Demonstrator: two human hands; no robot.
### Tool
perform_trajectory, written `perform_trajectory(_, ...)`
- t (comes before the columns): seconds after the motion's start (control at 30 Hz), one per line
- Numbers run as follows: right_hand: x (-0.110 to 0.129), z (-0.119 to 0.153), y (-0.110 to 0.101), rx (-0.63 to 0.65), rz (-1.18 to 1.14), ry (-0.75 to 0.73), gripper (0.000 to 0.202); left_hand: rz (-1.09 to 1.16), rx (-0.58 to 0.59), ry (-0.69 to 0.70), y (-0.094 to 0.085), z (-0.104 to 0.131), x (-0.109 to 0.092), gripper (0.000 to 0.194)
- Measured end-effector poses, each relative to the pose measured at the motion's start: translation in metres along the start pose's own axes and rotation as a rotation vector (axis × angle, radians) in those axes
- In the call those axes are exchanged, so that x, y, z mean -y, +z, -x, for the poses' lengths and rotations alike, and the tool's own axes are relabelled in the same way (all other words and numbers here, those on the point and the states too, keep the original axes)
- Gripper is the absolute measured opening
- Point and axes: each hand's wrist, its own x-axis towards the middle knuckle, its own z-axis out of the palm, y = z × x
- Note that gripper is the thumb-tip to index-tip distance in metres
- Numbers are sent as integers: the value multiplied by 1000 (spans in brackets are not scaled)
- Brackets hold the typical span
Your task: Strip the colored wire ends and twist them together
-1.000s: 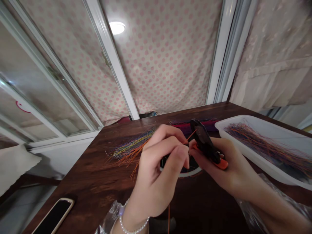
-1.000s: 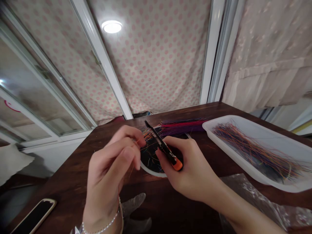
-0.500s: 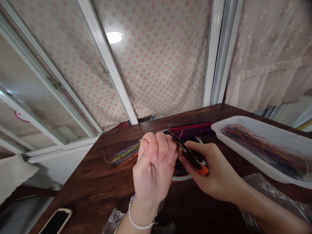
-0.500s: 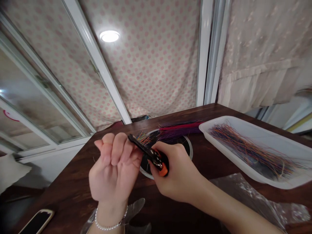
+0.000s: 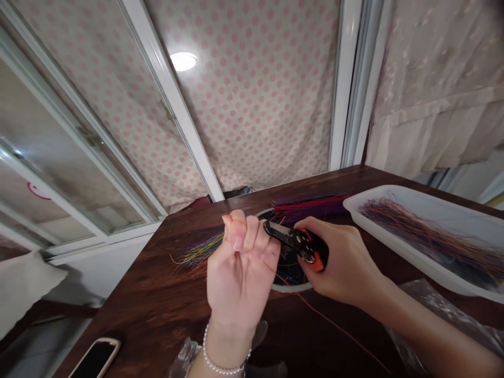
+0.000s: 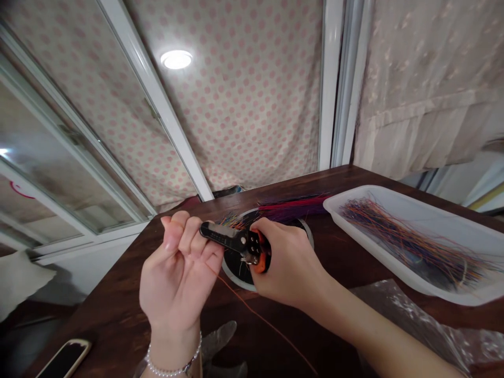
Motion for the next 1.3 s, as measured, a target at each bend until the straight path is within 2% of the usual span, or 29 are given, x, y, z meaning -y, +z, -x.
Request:
perform_trajectory(0.17,6,-2,3,79,-115,96,18,-28,-6,36,-1,-4,5,41)
perform_trajectory(0.27,0,-7,0,109,-190,173,16,18,12,36,-1,-2,4,42)
perform_trajectory(0.33,-13,-13,-8,35,-310,273,9,49,15,63,-2,1,-4,41)
perform_trajectory(0.37,-21,-15,-14,-67,-403,339,3,59,18,99,-2,3,-9,40)
perform_trajectory(0.43,-35,-19,-25,-325,-509,406,8,72,42,234,-4,5,-21,36)
perform_trajectory(0.47,-38,-20,-30,-360,-511,417,8,75,53,288,-5,5,-24,38)
perform_trajectory(0.5,-37,-19,-32,-315,-480,429,6,69,49,302,-5,4,-26,39)
perform_trajectory(0.63,-12,-11,-22,-24,-322,299,6,120,-15,203,-7,-3,-18,45)
perform_trajectory(0.73,3,-7,-6,80,-229,171,7,167,-38,163,-5,-5,-8,49)
perform_trajectory(0.9,4,-2,6,42,-108,39,20,224,-39,106,-4,-4,-6,51)
perform_trajectory(1.1,10,-3,3,-4,43,-60,23,239,-23,60,-3,-4,0,54)
perform_trajectory(1.3,12,-1,1,-49,110,-96,24,296,3,5,0,-2,8,54)
